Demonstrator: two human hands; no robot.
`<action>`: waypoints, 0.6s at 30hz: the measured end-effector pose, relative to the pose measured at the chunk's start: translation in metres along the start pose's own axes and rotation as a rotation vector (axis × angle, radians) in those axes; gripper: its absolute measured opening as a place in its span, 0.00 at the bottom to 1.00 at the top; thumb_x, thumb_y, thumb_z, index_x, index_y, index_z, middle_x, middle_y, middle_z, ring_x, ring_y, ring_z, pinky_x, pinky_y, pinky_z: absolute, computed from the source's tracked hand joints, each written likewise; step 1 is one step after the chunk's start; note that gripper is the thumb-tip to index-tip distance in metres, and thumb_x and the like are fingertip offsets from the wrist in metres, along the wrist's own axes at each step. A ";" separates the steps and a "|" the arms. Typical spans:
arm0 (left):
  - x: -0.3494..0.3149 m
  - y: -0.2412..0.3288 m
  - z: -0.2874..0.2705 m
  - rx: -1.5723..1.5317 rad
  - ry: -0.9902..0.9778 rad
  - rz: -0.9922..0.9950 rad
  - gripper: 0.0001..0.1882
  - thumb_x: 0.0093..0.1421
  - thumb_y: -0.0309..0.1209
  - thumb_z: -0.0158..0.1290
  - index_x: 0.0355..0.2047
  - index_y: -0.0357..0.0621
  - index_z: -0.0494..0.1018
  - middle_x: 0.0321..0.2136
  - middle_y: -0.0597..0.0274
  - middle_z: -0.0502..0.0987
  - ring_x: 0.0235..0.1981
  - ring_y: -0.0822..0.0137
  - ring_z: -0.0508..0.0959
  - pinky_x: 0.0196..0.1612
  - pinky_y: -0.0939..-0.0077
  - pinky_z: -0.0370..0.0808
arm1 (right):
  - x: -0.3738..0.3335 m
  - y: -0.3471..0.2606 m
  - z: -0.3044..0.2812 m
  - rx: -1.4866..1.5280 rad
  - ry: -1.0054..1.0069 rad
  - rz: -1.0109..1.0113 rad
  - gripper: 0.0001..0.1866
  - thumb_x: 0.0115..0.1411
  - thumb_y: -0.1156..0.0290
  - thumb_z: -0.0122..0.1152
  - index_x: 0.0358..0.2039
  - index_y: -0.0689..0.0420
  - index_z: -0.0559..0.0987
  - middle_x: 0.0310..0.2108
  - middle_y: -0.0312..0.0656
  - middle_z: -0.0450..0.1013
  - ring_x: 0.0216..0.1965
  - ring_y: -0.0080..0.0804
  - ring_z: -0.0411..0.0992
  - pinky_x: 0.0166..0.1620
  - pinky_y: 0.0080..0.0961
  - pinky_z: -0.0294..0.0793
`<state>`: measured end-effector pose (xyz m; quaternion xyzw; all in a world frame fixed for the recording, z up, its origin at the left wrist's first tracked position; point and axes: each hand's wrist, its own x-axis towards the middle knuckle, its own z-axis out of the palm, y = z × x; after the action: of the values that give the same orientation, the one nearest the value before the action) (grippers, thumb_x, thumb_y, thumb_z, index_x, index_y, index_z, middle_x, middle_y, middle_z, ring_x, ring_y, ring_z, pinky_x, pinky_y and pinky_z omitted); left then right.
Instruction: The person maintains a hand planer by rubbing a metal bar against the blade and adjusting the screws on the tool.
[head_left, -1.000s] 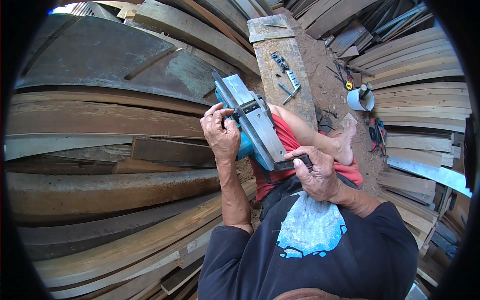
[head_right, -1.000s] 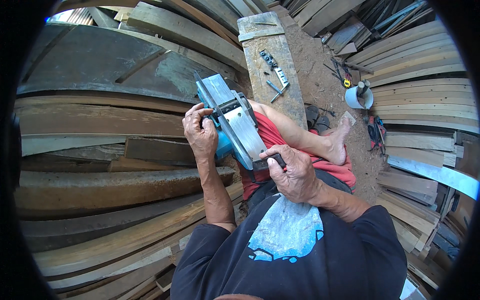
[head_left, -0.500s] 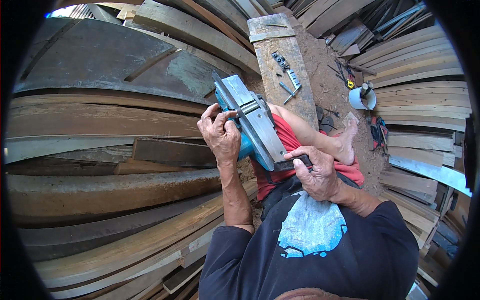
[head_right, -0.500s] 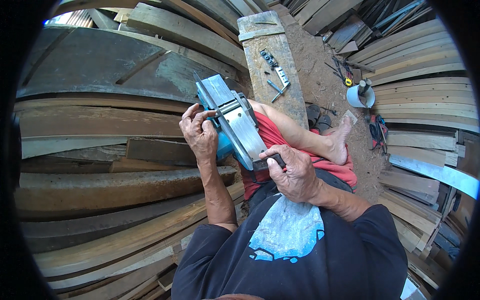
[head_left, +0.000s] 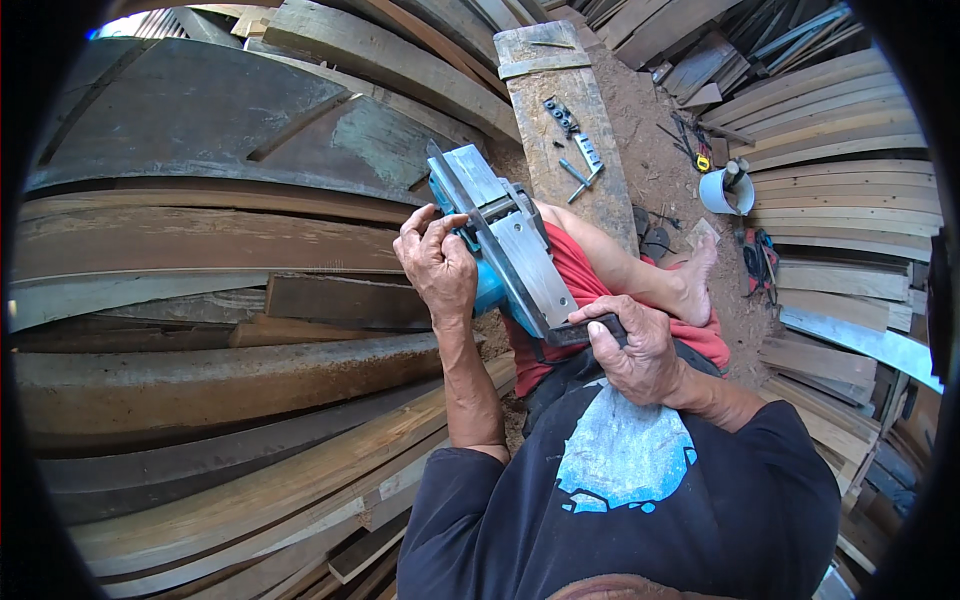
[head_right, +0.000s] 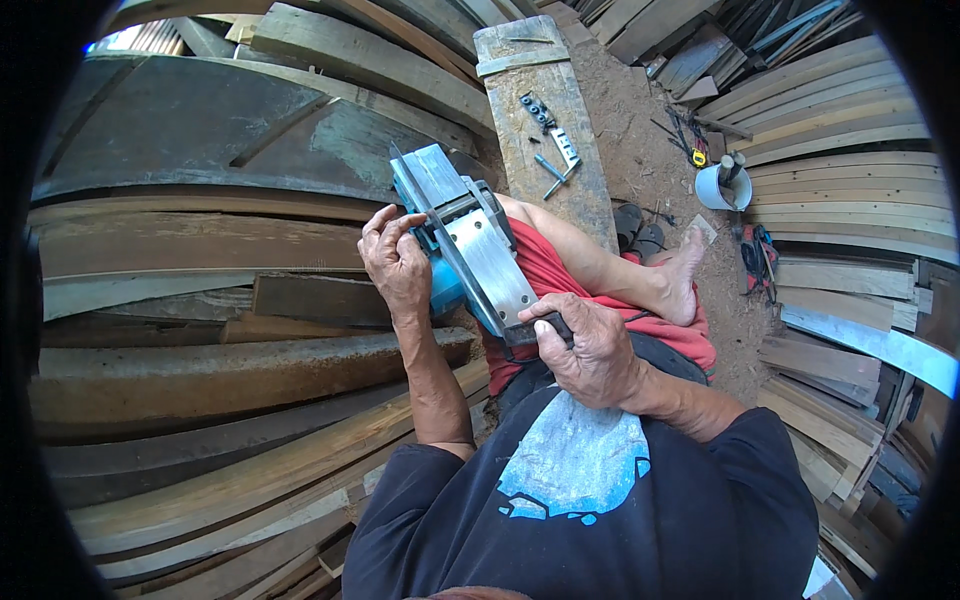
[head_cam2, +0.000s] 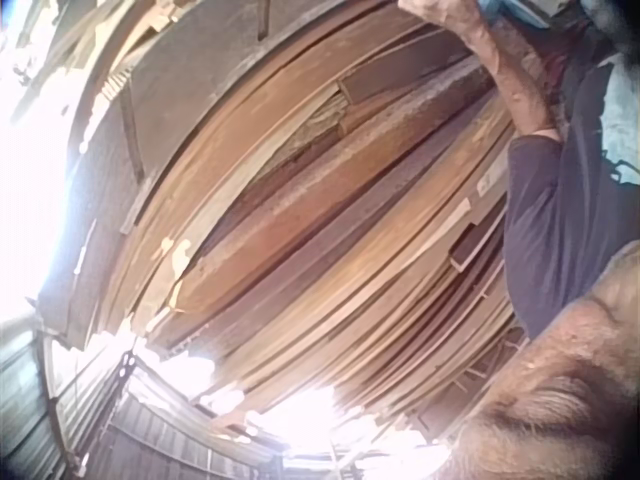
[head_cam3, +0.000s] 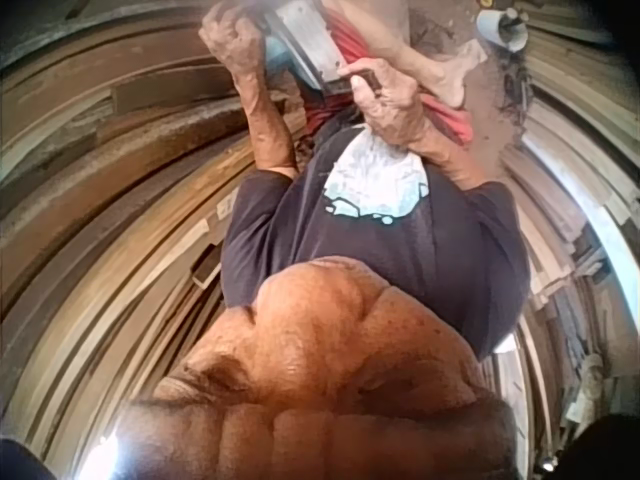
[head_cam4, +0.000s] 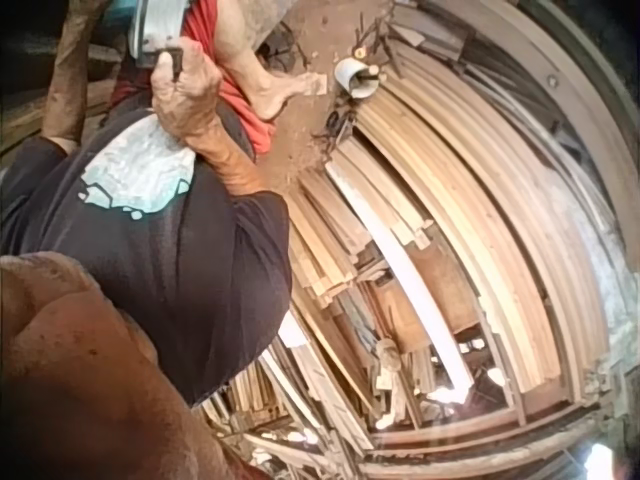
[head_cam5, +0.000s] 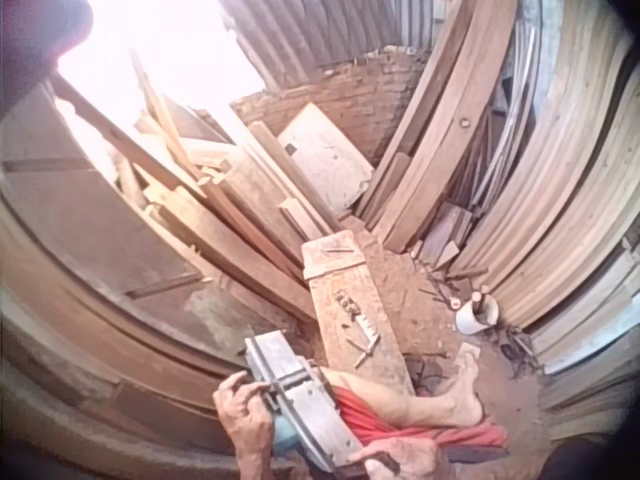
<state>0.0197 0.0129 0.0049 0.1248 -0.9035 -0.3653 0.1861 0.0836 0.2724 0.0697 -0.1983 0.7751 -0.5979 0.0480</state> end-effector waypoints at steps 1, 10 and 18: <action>0.000 0.000 0.000 -0.005 0.001 -0.006 0.20 0.60 0.21 0.46 0.39 0.48 0.88 0.54 0.55 0.78 0.56 0.56 0.73 0.62 0.57 0.71 | 0.000 0.000 0.000 0.001 -0.001 0.001 0.10 0.67 0.79 0.58 0.48 0.65 0.78 0.38 0.49 0.82 0.34 0.40 0.83 0.38 0.33 0.82; 0.001 -0.003 0.001 -0.027 0.001 0.003 0.20 0.59 0.20 0.46 0.40 0.46 0.88 0.54 0.54 0.78 0.56 0.56 0.74 0.62 0.57 0.72 | 0.001 -0.003 -0.001 -0.012 -0.011 0.008 0.10 0.67 0.79 0.58 0.49 0.66 0.77 0.39 0.50 0.82 0.35 0.42 0.83 0.39 0.35 0.83; 0.002 -0.005 0.002 -0.129 -0.008 0.049 0.16 0.54 0.18 0.48 0.33 0.41 0.86 0.53 0.54 0.78 0.54 0.55 0.74 0.58 0.59 0.74 | 0.001 -0.002 0.001 -0.022 0.013 -0.024 0.10 0.67 0.79 0.58 0.48 0.66 0.78 0.39 0.50 0.82 0.35 0.42 0.83 0.39 0.34 0.83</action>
<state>0.0172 0.0101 0.0007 0.0888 -0.8816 -0.4185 0.1992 0.0837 0.2709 0.0713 -0.2042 0.7796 -0.5912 0.0334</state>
